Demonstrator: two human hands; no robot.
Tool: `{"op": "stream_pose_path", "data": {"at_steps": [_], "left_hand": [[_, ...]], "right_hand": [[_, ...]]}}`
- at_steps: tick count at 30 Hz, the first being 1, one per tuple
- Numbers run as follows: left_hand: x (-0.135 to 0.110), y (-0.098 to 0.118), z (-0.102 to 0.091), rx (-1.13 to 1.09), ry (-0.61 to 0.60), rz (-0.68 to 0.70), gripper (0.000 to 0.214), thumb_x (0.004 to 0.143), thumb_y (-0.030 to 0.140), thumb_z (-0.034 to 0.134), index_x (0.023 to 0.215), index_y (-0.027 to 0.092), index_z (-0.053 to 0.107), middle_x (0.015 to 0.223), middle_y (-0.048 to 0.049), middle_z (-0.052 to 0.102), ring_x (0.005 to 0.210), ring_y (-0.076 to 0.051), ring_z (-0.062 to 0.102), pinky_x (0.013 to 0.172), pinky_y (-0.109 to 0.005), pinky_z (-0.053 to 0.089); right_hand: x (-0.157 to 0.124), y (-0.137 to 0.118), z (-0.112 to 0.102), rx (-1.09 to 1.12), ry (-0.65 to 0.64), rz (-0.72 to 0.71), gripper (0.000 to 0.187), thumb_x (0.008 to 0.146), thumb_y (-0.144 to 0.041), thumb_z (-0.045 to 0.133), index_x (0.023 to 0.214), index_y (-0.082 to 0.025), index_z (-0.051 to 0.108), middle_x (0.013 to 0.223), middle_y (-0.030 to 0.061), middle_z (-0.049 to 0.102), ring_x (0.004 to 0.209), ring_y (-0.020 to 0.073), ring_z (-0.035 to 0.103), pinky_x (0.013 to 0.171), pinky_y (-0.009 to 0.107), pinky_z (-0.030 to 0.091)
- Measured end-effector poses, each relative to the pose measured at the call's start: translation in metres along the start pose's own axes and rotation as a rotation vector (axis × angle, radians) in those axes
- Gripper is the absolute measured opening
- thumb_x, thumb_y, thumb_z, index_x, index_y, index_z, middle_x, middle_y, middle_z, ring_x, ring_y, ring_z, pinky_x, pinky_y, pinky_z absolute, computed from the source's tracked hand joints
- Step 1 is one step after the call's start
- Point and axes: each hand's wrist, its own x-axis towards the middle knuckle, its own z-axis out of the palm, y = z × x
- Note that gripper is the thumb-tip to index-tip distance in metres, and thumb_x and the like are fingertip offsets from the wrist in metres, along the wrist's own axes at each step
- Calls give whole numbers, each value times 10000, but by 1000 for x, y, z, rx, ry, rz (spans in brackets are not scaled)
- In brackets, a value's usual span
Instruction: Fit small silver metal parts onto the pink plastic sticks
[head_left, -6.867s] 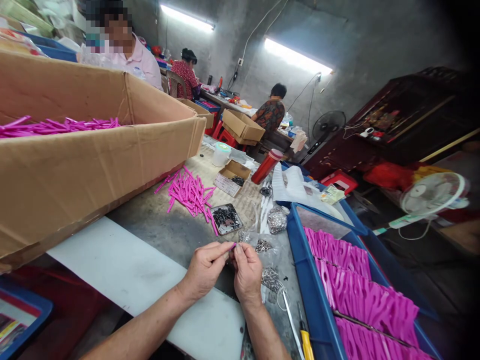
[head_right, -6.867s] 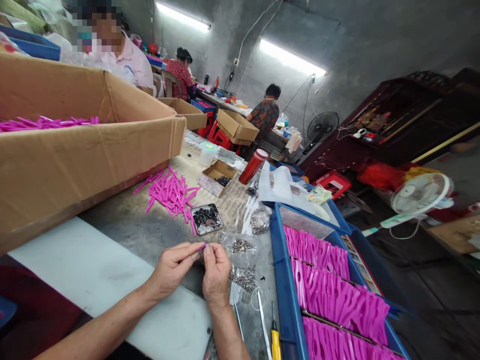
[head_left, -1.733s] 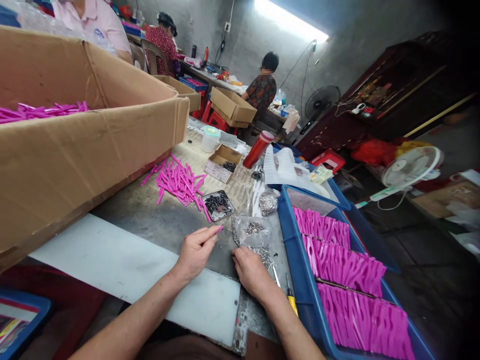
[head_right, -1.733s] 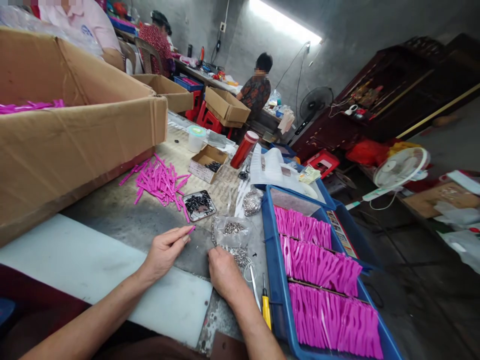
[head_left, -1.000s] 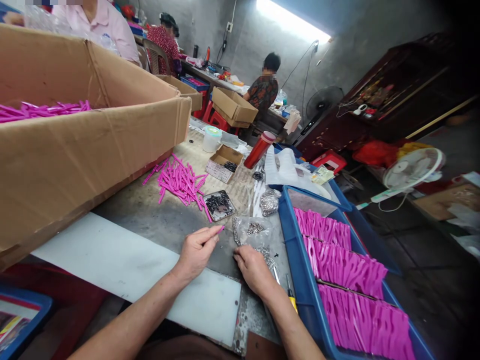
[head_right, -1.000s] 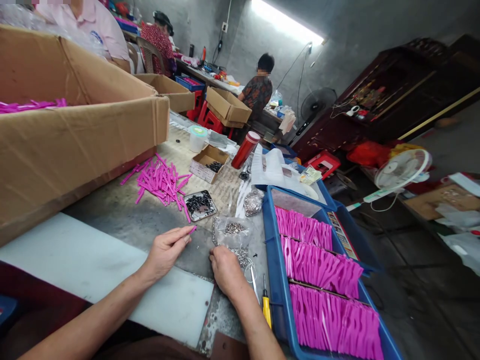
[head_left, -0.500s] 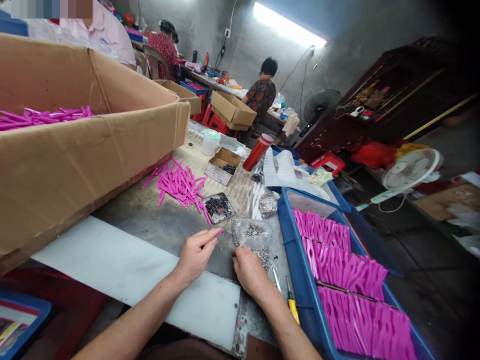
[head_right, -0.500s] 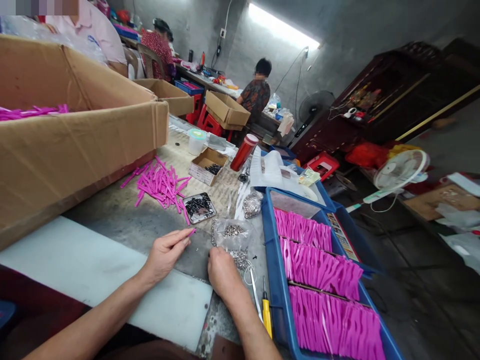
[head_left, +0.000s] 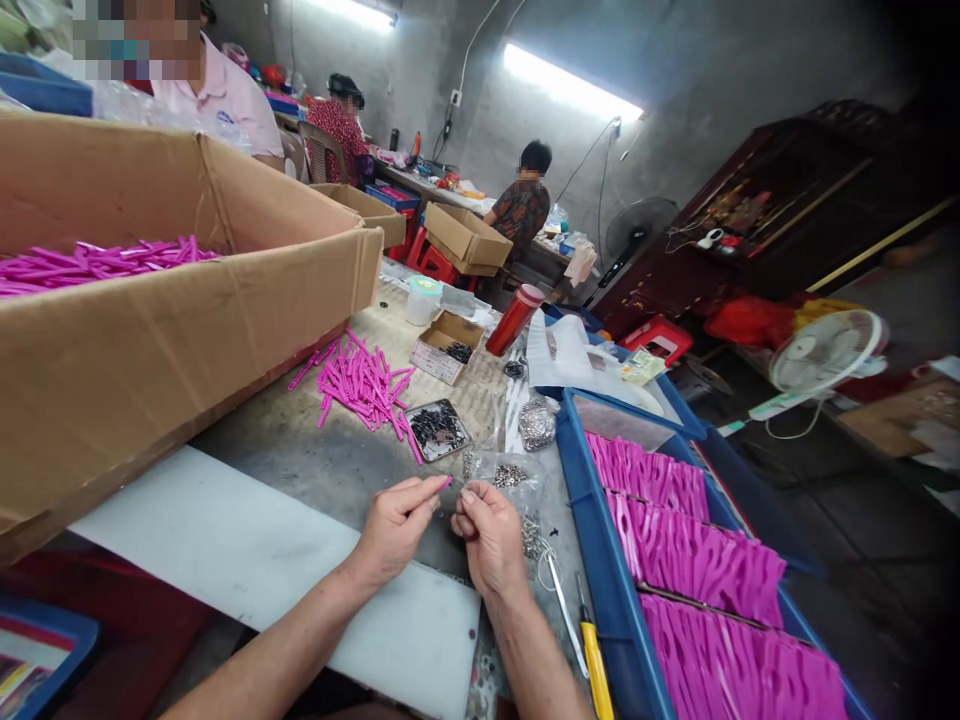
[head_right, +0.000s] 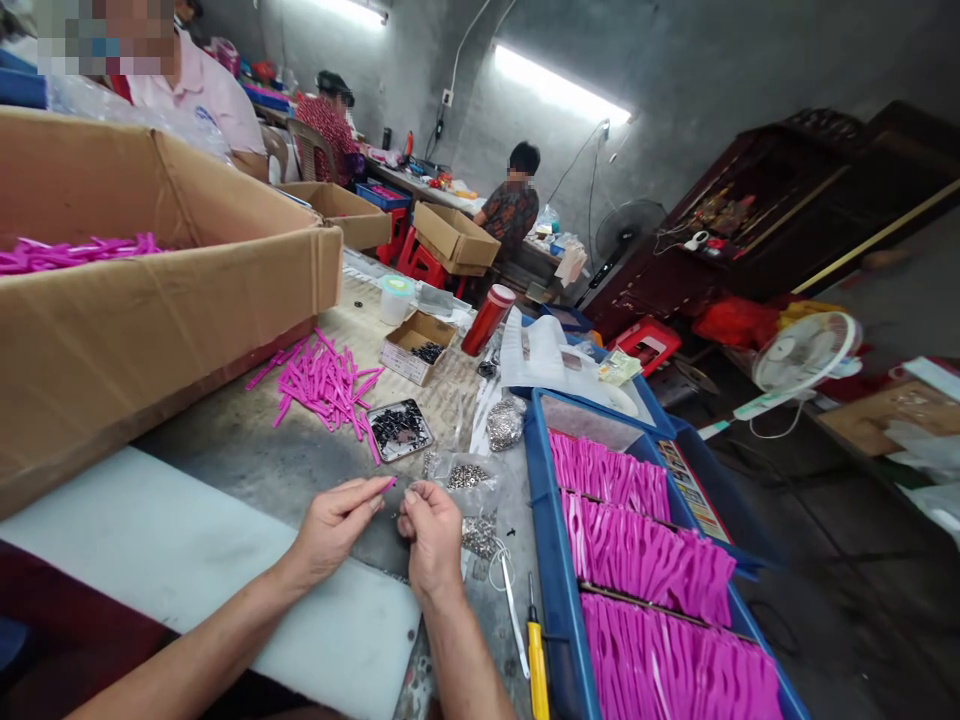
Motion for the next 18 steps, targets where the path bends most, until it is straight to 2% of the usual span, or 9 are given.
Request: {"op": "stream_pose_path", "data": {"at_steps": [6, 18], "left_hand": [[1, 3, 1, -18, 12, 23, 255, 744, 129, 454, 911, 148, 645, 678, -32, 606, 628, -128, 555, 582, -217, 454], [0, 0, 2, -26, 0, 50, 254, 761, 127, 442, 918, 135, 641, 674, -41, 590, 622, -128, 545, 579, -224, 442]], "right_hand": [[-2, 1, 10, 178, -32, 30, 162, 622, -223, 604, 639, -150, 460, 485, -75, 390, 381, 30, 264, 407, 180, 216], [0, 10, 11, 224, -90, -1, 137, 678, -237, 580, 657, -156, 472, 487, -70, 370, 407, 47, 269, 430, 192, 231]]}}
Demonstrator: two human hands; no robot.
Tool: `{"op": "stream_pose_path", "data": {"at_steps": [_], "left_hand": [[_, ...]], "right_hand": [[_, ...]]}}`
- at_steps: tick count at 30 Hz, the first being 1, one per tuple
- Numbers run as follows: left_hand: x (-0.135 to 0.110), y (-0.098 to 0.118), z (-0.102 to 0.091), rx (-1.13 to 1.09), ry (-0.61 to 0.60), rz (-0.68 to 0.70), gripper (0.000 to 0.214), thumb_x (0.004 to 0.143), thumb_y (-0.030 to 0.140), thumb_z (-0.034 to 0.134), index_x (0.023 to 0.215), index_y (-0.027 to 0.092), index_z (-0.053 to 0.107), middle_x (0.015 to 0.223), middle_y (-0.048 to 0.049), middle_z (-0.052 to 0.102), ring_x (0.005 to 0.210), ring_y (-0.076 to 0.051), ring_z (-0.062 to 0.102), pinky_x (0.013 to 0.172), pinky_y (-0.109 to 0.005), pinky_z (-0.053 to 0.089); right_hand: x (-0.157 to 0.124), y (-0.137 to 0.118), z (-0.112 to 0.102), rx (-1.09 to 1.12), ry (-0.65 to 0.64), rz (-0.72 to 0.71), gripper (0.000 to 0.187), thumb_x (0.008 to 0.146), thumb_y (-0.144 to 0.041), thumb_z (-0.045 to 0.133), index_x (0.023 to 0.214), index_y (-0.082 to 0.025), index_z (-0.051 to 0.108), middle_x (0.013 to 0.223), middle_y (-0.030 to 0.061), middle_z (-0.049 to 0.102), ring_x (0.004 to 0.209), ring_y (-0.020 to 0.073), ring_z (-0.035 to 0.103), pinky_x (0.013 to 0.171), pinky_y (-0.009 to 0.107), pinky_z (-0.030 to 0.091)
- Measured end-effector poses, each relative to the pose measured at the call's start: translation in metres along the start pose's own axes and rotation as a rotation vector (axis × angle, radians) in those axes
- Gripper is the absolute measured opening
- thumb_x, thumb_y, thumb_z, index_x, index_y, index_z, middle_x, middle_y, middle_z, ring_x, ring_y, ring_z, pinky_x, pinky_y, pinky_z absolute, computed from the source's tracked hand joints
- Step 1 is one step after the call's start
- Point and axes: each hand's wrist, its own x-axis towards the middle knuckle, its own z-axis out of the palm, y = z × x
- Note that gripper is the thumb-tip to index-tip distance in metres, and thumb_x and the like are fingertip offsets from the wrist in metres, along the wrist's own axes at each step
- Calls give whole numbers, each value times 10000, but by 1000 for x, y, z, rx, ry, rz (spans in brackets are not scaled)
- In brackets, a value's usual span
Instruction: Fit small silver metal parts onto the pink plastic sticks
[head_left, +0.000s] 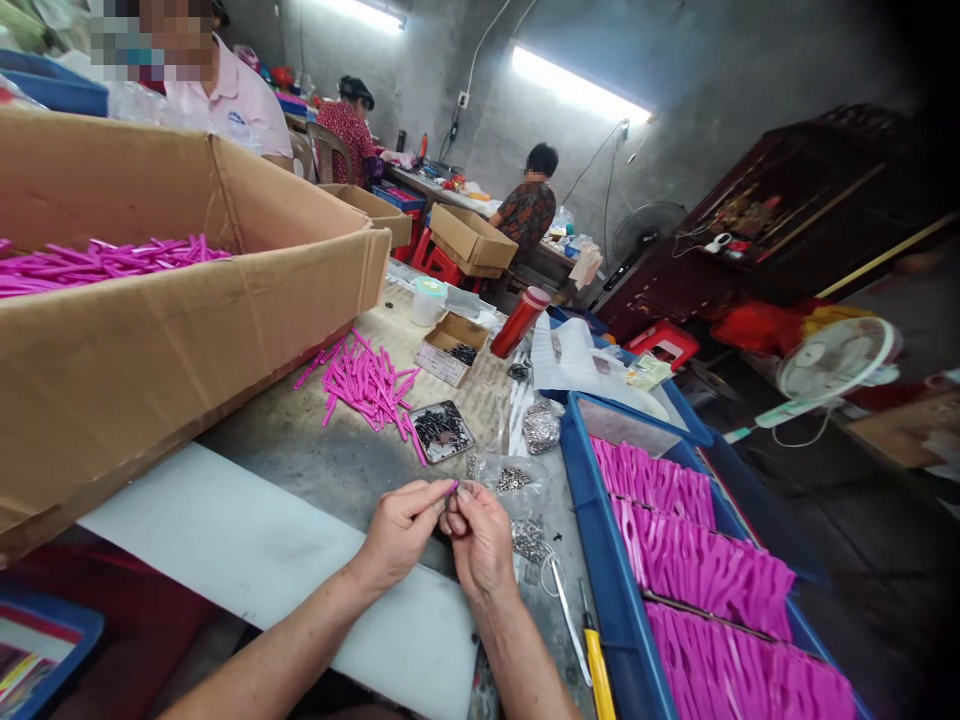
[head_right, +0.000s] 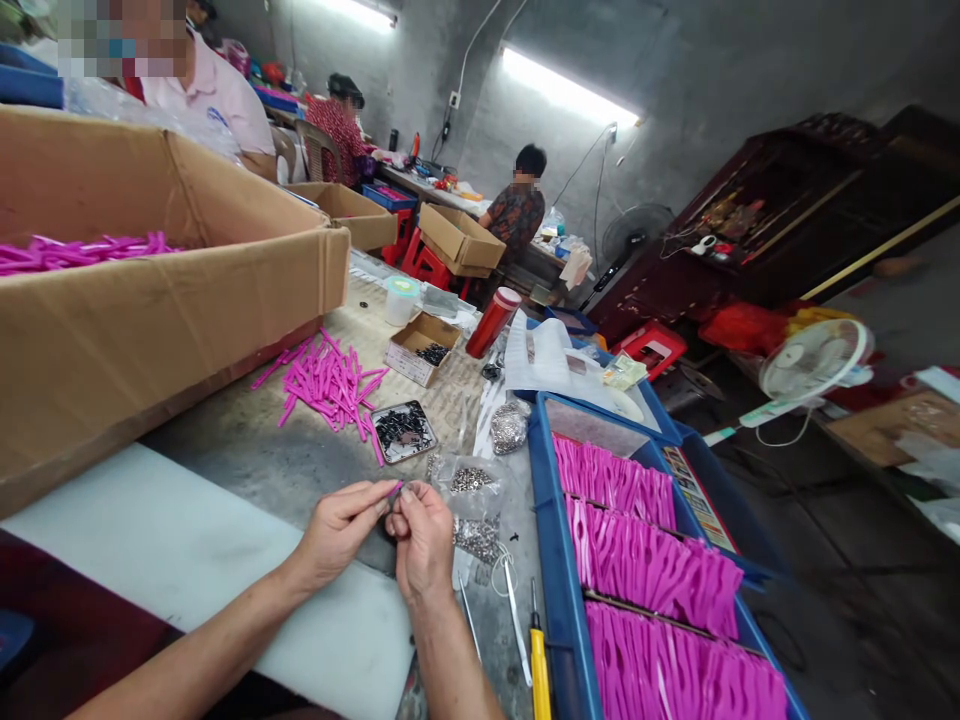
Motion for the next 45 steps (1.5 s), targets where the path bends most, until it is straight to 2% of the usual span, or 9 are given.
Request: {"op": "stream_pose_path", "data": {"at_steps": [5, 11, 16, 23, 31, 39, 45], "left_hand": [[-1, -2, 1, -8, -9, 12, 264, 762, 110, 437, 938, 140, 632, 668, -34, 586, 622, -125, 543, 596, -228, 442], [0, -3, 0, -6, -9, 16, 267, 760, 103, 443, 949, 144, 627, 703, -41, 604, 652, -128, 554, 609, -223, 448], [-1, -3, 0, 12, -8, 14, 268, 759, 112, 448, 956, 148, 625, 702, -42, 607, 649, -131, 553, 599, -222, 448], [0, -3, 0, 10, -3, 20, 272, 760, 122, 435, 948, 149, 629, 689, -39, 604, 629, -127, 550, 590, -225, 449], [0, -2, 0, 6, 3, 9, 273, 747, 108, 445, 940, 154, 633, 703, -43, 613, 644, -133, 554, 591, -227, 453], [-1, -3, 0, -4, -1, 8, 266, 756, 118, 441, 940, 141, 631, 711, -49, 610, 649, -134, 554, 603, -233, 451], [0, 0, -1, 14, 0, -2, 265, 760, 131, 439, 940, 152, 632, 669, -33, 593, 618, -125, 537, 576, -226, 447]], "right_hand": [[0, 6, -1, -90, -1, -90, 174, 718, -291, 544, 628, -166, 464, 452, -78, 325, 408, 60, 258, 419, 196, 214], [3, 12, -8, -218, 29, -179, 180, 732, -327, 531, 661, -166, 493, 491, -68, 365, 429, 63, 275, 418, 193, 222], [4, 14, -14, -269, 44, -191, 145, 697, -298, 577, 724, -169, 518, 509, -69, 383, 443, 61, 285, 423, 188, 227], [6, 13, -13, -319, 25, -198, 190, 747, -325, 505, 649, -163, 503, 495, -67, 358, 423, 60, 263, 398, 183, 213], [6, 10, -14, -424, 50, -241, 143, 711, -307, 548, 710, -166, 522, 573, -41, 452, 496, 83, 377, 466, 198, 308], [6, 10, -10, -381, 24, -220, 232, 752, -351, 482, 617, -163, 477, 500, -62, 367, 425, 66, 297, 399, 184, 249], [6, 6, -10, -456, 48, -243, 156, 694, -316, 556, 709, -166, 516, 599, -30, 477, 524, 96, 416, 493, 209, 346]]}}
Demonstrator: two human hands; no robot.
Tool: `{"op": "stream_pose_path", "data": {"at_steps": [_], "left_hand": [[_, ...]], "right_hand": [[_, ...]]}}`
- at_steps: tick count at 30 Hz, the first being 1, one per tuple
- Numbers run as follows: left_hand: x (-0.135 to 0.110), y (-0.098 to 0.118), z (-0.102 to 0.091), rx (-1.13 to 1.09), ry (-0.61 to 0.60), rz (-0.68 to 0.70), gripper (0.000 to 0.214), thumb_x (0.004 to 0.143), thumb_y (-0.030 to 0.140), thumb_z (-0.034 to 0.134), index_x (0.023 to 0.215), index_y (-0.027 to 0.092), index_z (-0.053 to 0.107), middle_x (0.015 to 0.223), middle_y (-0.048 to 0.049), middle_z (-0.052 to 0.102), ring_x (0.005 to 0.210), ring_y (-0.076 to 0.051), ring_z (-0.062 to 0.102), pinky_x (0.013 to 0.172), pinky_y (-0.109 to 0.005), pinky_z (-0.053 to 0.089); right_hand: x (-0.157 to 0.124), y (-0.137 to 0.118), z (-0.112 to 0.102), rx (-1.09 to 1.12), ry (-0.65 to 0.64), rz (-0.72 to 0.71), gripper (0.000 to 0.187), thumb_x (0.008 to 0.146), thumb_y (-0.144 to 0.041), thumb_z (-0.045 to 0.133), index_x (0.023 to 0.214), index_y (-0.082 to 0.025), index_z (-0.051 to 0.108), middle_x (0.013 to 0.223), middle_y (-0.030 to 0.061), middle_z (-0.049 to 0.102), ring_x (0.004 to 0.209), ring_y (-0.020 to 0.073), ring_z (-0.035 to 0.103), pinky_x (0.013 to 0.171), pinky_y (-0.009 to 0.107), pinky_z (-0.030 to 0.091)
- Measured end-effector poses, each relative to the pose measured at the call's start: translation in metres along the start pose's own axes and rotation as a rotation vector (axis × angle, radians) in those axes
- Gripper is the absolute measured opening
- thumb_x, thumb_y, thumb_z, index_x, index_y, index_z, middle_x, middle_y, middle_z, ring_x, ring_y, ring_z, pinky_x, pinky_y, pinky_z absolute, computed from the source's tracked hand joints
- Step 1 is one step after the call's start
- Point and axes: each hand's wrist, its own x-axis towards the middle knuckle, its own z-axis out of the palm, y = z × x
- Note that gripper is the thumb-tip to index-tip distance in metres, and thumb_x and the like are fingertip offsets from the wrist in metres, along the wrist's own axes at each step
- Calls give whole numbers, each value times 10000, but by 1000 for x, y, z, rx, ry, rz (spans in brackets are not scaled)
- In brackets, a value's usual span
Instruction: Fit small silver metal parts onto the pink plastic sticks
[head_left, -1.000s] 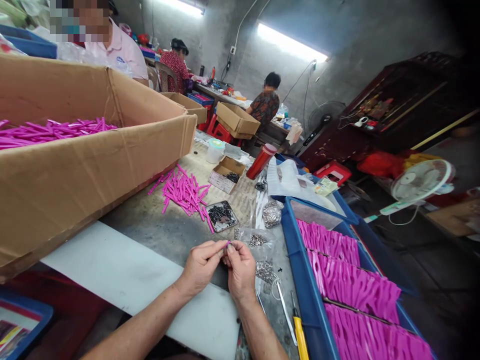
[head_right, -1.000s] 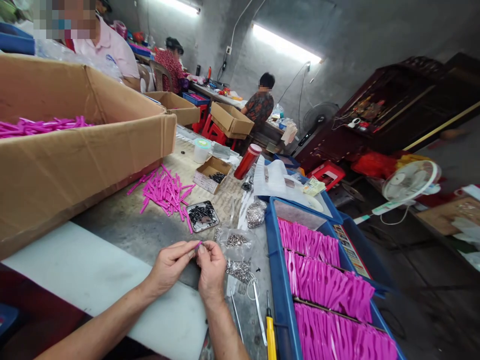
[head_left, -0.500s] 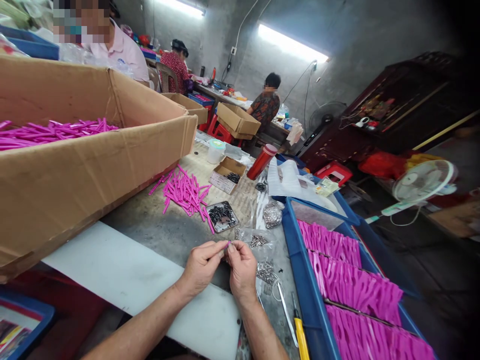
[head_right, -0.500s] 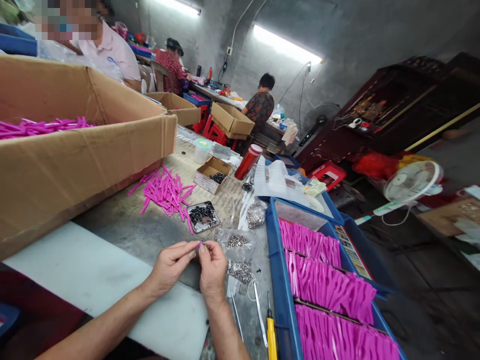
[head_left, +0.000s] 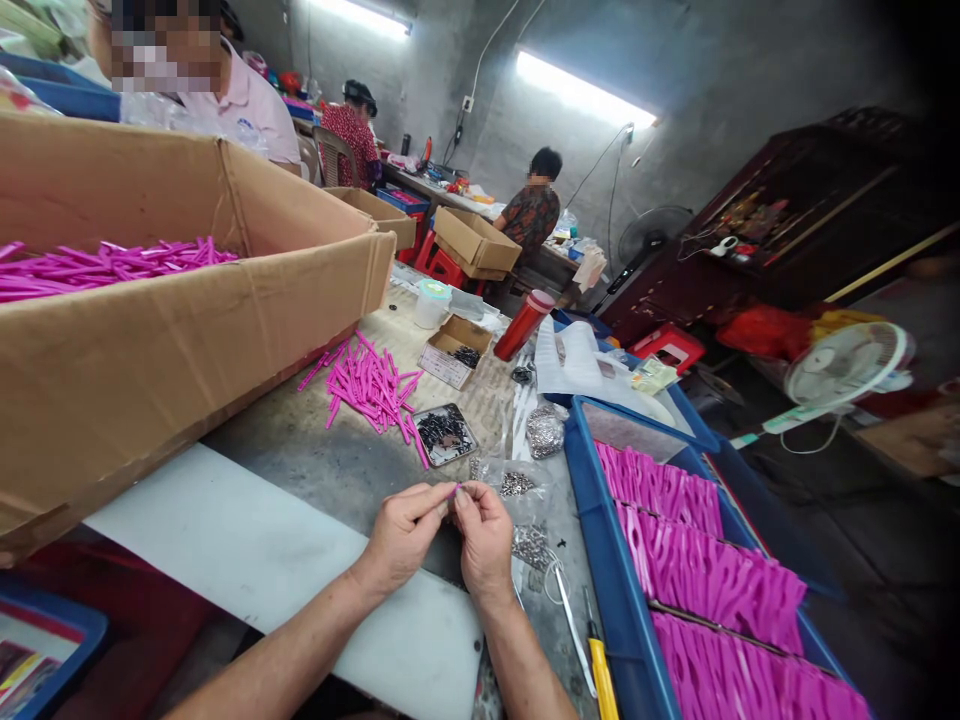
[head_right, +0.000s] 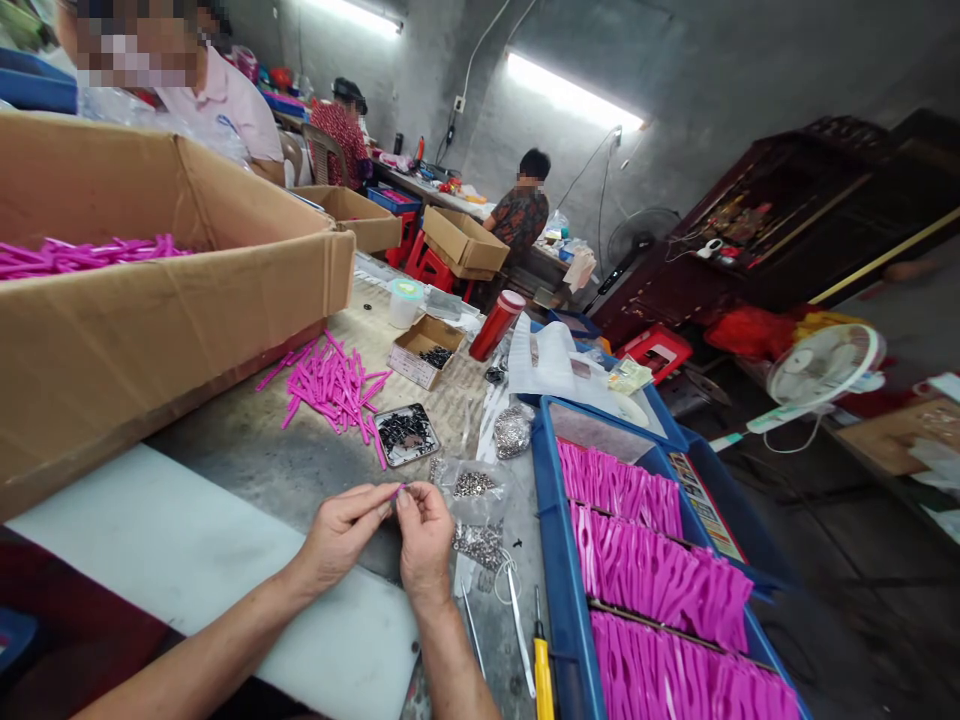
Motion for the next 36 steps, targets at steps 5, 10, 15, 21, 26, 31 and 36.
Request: {"op": "stream_pose_path", "data": {"at_steps": [5, 10, 15, 21, 26, 31, 36], "left_hand": [[0, -2, 0, 0, 3, -1, 269, 757, 130, 435, 937, 148, 633, 698, -47, 606, 639, -132, 546, 591, -238, 453], [0, -1, 1, -19, 19, 4, 260, 756, 127, 446, 932, 145, 636, 697, -46, 613, 634, -132, 555, 588, -233, 457], [1, -1, 1, -39, 13, -14, 256, 758, 127, 451, 936, 150, 634, 739, -45, 625, 678, -135, 566, 626, -233, 462], [1, -1, 0, -2, 12, -2, 267, 751, 114, 443, 933, 141, 635, 731, -52, 625, 668, -136, 563, 613, -237, 460], [-1, -2, 0, 8, 13, 15, 267, 756, 122, 440, 937, 141, 634, 690, -46, 614, 625, -131, 553, 585, -235, 458], [0, -4, 2, -26, 16, -7, 259, 763, 137, 444, 941, 159, 631, 733, -45, 626, 682, -137, 565, 624, -240, 465], [0, -2, 1, -10, 15, -10, 263, 754, 125, 448, 936, 157, 635, 719, -43, 624, 658, -132, 562, 604, -231, 463]], "right_hand": [[-1, -1, 1, -120, -9, -65, 168, 739, -323, 498, 672, -169, 506, 561, -37, 433, 515, 100, 387, 488, 214, 330], [-1, 0, 3, -40, -36, -21, 230, 754, -363, 469, 630, -170, 472, 536, -50, 371, 485, 88, 340, 457, 205, 291], [-1, 0, 2, -3, -53, 3, 234, 763, -374, 455, 652, -170, 484, 539, -51, 380, 466, 83, 336, 444, 199, 290], [-1, -2, 1, -198, 12, -106, 158, 730, -319, 504, 688, -167, 517, 596, -23, 468, 551, 112, 414, 520, 221, 343], [0, -1, 2, -94, -29, -30, 224, 746, -358, 462, 617, -175, 459, 522, -50, 364, 477, 93, 331, 454, 207, 288], [1, 0, 3, 47, -65, 52, 262, 754, -391, 448, 603, -178, 431, 543, -46, 360, 480, 89, 335, 447, 201, 293], [1, 2, 1, -22, -26, -16, 195, 733, -363, 491, 678, -176, 480, 565, -44, 390, 499, 94, 350, 468, 206, 303]]}}
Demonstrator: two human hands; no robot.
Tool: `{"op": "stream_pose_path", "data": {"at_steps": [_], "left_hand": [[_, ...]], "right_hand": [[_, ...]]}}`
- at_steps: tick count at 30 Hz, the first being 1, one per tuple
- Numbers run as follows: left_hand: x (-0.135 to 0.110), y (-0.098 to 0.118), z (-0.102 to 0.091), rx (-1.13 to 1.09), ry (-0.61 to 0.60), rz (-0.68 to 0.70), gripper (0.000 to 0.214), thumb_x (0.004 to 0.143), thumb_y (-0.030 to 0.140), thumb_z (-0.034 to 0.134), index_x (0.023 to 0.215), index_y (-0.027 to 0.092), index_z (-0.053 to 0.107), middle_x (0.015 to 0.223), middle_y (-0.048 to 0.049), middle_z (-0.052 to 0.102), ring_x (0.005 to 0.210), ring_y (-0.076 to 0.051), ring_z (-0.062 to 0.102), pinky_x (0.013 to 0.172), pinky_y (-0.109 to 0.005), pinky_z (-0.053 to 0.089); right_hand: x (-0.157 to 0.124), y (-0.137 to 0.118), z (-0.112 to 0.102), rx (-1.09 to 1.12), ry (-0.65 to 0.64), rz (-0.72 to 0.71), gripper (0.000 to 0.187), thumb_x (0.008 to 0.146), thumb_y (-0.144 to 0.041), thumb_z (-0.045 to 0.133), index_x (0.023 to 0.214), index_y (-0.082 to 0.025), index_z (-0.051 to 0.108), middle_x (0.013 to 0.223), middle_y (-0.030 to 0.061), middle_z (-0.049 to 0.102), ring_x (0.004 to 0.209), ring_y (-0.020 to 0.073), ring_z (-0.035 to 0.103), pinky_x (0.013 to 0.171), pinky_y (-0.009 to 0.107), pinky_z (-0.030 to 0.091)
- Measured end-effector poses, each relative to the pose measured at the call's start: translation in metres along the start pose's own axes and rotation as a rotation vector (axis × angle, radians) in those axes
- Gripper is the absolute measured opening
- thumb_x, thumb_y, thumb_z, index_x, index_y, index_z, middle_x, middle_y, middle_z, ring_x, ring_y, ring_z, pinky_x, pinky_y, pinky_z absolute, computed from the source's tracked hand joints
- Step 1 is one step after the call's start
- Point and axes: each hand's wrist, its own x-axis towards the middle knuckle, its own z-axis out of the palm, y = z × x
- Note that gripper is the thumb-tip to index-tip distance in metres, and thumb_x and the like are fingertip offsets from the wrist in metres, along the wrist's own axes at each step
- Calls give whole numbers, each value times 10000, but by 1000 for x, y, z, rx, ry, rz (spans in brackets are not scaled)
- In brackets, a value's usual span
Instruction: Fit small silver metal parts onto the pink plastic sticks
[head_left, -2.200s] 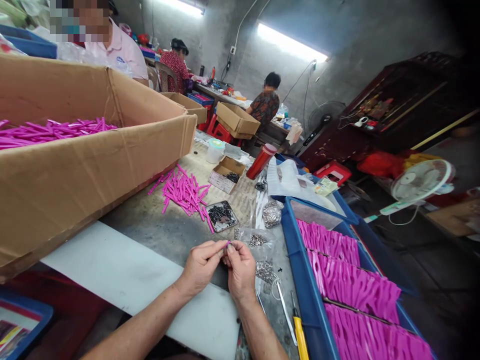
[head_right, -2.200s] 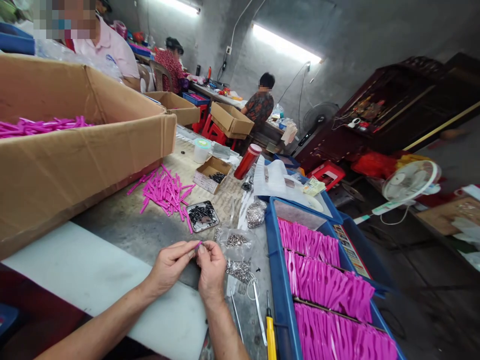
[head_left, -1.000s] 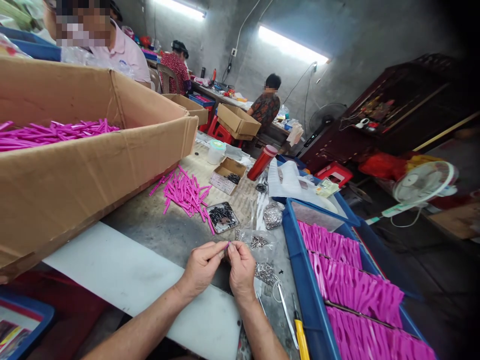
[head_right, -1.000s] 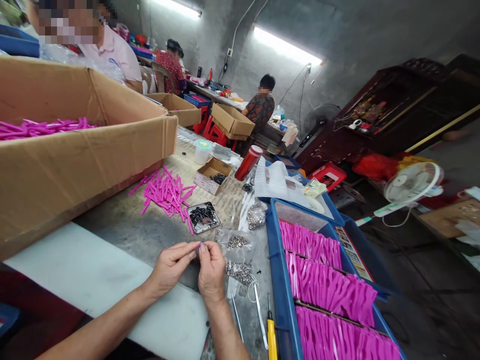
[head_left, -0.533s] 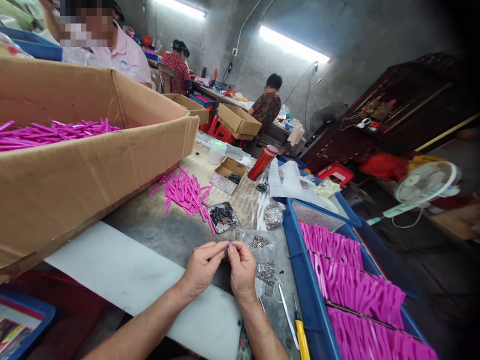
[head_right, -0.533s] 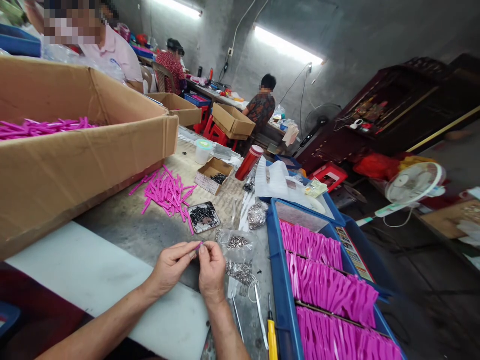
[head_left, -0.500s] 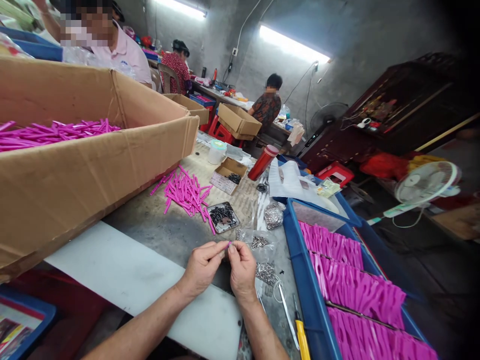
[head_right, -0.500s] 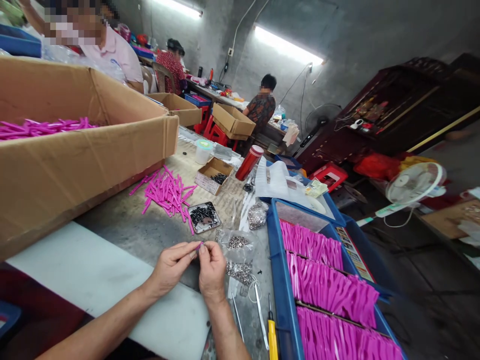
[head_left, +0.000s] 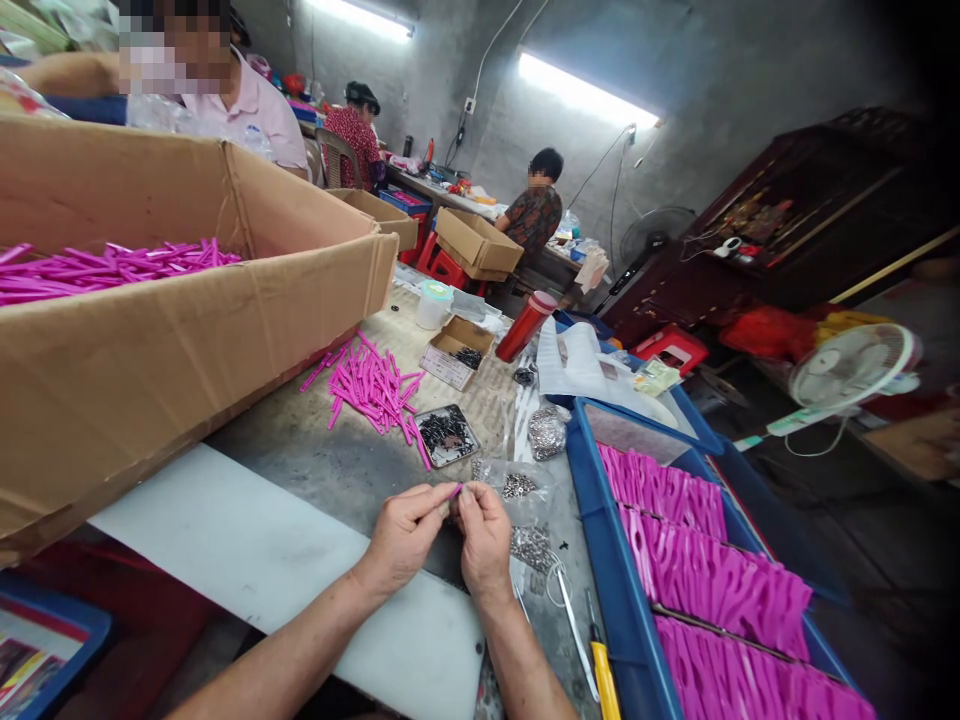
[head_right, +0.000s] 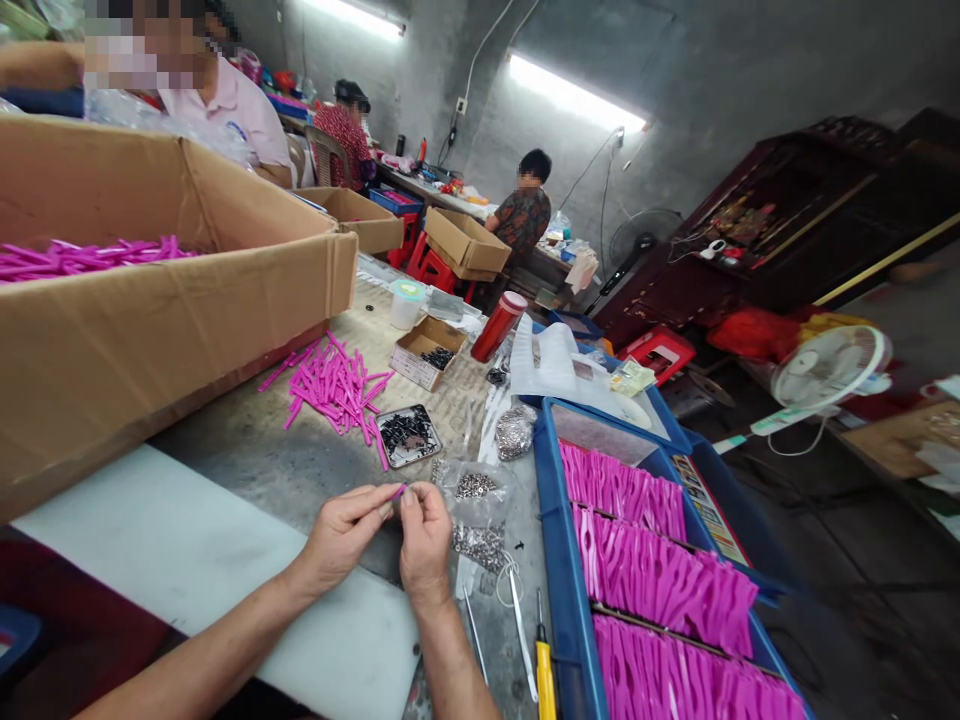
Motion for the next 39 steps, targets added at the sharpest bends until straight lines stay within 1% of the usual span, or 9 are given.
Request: {"op": "stream_pose_path", "data": {"at_steps": [4, 9, 13, 19, 21, 26, 30, 33, 39], "left_hand": [[-1, 1, -1, 17, 2, 10, 263, 751, 124, 445, 925, 150, 640, 700, -45, 620, 642, -132, 558, 590, -231, 462], [0, 1, 0, -4, 1, 18, 258, 756, 142, 446, 927, 155, 640, 695, -44, 620, 636, -130, 561, 594, -233, 465], [1, 1, 1, -32, 17, 0, 247, 755, 146, 455, 911, 162, 646, 739, -45, 640, 681, -139, 577, 623, -237, 475], [2, 1, 1, -19, -4, 11, 259, 743, 134, 457, 918, 162, 645, 781, -57, 654, 718, -150, 592, 643, -243, 487], [2, 3, 0, -11, -4, 27, 259, 742, 135, 457, 915, 162, 647, 769, -57, 655, 703, -149, 592, 633, -242, 488], [2, 3, -3, 13, 13, 41, 240, 724, 153, 488, 892, 162, 659, 695, -44, 649, 629, -144, 585, 578, -234, 489], [2, 2, -3, -20, 7, -10, 241, 714, 165, 500, 898, 174, 655, 754, -48, 660, 700, -165, 601, 619, -261, 502], [2, 9, -3, -3, -10, -7, 235, 709, 169, 505, 883, 175, 662, 781, -53, 668, 708, -166, 605, 638, -261, 503], [-1, 33, -8, 34, 0, 24, 237, 692, 161, 517, 874, 180, 667, 795, -52, 675, 708, -160, 610, 644, -237, 505]], "right_hand": [[0, 0, 0, -107, 23, -52, 186, 732, -340, 493, 655, -171, 486, 554, -41, 391, 509, 98, 346, 477, 213, 296], [1, -2, 4, 74, -20, 54, 246, 734, -378, 473, 598, -183, 408, 503, -66, 308, 438, 79, 275, 417, 201, 242], [1, -2, 4, 94, -36, 71, 258, 744, -401, 452, 607, -187, 409, 519, -60, 334, 439, 82, 298, 414, 199, 256], [-2, -5, 1, -141, -6, -66, 173, 749, -334, 475, 684, -174, 491, 589, -32, 427, 548, 109, 396, 517, 220, 329], [-2, -5, 2, -133, 7, -61, 198, 752, -341, 462, 642, -176, 471, 555, -41, 400, 521, 107, 375, 493, 219, 315], [-1, -5, 8, 44, -28, -5, 250, 767, -379, 419, 605, -189, 409, 523, -55, 344, 468, 96, 324, 443, 212, 279], [-1, -9, 6, -84, -18, -85, 218, 781, -362, 410, 667, -182, 454, 570, -34, 413, 522, 110, 387, 494, 222, 323], [-3, -16, 5, -185, 12, -126, 221, 771, -355, 427, 638, -180, 455, 553, -35, 416, 520, 112, 390, 498, 222, 322], [-9, -31, 7, -5, -50, -95, 289, 782, -390, 393, 577, -188, 397, 515, -52, 336, 469, 94, 310, 445, 209, 280]]}}
